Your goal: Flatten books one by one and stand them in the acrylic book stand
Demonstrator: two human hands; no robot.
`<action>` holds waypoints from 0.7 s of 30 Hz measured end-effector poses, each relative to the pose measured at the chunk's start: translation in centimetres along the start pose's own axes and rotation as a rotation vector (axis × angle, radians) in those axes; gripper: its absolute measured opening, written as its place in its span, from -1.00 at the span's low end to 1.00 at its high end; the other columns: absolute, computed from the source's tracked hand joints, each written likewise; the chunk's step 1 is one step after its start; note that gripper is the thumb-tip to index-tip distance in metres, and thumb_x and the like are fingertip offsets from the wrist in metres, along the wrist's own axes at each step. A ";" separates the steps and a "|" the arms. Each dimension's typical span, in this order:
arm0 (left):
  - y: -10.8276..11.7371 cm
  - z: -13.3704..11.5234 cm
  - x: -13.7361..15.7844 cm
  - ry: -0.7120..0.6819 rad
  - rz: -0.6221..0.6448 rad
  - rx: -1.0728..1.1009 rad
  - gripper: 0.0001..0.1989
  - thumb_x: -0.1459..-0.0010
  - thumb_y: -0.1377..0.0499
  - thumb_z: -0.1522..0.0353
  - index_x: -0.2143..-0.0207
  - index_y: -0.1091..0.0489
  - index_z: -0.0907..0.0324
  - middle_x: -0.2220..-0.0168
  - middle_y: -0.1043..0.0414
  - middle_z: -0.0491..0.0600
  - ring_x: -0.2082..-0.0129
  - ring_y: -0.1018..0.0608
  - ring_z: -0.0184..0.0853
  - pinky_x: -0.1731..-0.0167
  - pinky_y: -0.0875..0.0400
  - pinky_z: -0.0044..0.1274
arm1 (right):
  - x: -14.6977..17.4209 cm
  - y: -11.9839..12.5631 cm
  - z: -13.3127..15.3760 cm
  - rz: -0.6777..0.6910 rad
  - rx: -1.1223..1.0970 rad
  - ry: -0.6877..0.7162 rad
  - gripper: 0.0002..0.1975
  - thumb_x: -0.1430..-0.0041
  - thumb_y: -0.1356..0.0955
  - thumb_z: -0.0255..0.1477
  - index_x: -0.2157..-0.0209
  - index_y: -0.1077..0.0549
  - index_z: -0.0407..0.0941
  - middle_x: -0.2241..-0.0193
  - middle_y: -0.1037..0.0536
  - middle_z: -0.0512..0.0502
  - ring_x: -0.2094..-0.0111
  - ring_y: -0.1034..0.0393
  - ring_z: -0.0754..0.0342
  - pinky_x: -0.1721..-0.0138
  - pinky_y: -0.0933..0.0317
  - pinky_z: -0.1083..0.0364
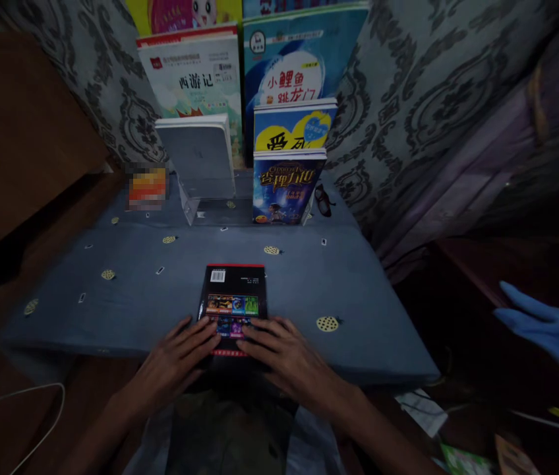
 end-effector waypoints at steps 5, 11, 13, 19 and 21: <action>4.6 0.1 -1.1 -0.059 -0.146 0.165 -0.49 -0.38 -0.08 0.39 -0.34 -0.11 0.12 -0.21 -0.40 0.07 -0.33 -0.30 -0.23 -0.17 -0.41 -0.34 | -2.0 4.5 1.2 -0.157 -0.197 0.104 -0.63 -0.36 -0.32 -0.38 -0.18 -0.42 -0.03 -0.03 -0.59 -0.19 -0.10 -0.44 -0.03 -0.05 -0.41 -0.05; 9.1 4.8 -5.5 0.159 -0.368 0.538 -0.62 -0.37 -0.09 0.23 -0.19 -0.34 0.07 -0.01 -0.56 0.04 -0.04 -0.56 -0.21 -0.06 -0.44 -0.39 | -4.9 9.7 -1.7 -0.526 -0.242 -0.031 -0.72 -0.32 -0.36 -0.27 -0.02 -0.55 0.01 0.20 -0.67 -0.11 0.16 -0.57 -0.03 0.14 -0.48 0.02; 8.7 6.8 -7.3 0.261 -0.417 0.695 -0.60 -0.37 -0.07 0.16 -0.14 -0.38 0.13 0.09 -0.57 0.04 0.08 -0.59 -0.22 0.02 -0.46 -0.41 | -5.7 10.1 -3.5 -0.592 -0.232 -0.132 -0.73 -0.32 -0.34 -0.24 0.04 -0.57 0.00 0.20 -0.67 -0.10 0.18 -0.58 -0.03 0.17 -0.48 0.04; 4.0 11.9 -10.2 0.505 -0.521 0.878 -0.46 -0.29 -0.02 -0.04 0.04 -0.45 0.22 0.18 -0.53 0.03 0.27 -0.55 -0.26 0.16 -0.49 -0.42 | -6.9 8.1 -7.4 -0.628 -0.238 -0.302 -0.65 -0.38 -0.23 -0.18 0.31 -0.52 -0.08 0.41 -0.60 -0.07 0.36 -0.52 0.01 0.28 -0.44 0.07; 2.7 13.0 -10.8 0.542 -0.542 0.925 -0.41 -0.24 -0.05 -0.10 0.09 -0.45 0.22 0.23 -0.52 0.02 0.34 -0.54 -0.29 0.23 -0.51 -0.43 | -7.2 7.4 -8.3 -0.627 -0.223 -0.334 -0.64 -0.38 -0.21 -0.16 0.35 -0.46 -0.07 0.45 -0.57 -0.05 0.40 -0.48 0.02 0.28 -0.43 0.06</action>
Point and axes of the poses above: each hand's wrist, its own x-axis away from the middle knuckle, its own y-axis out of the back of the hand, z = x × y, the point moved 8 cm from there along -x, towards the middle knuckle
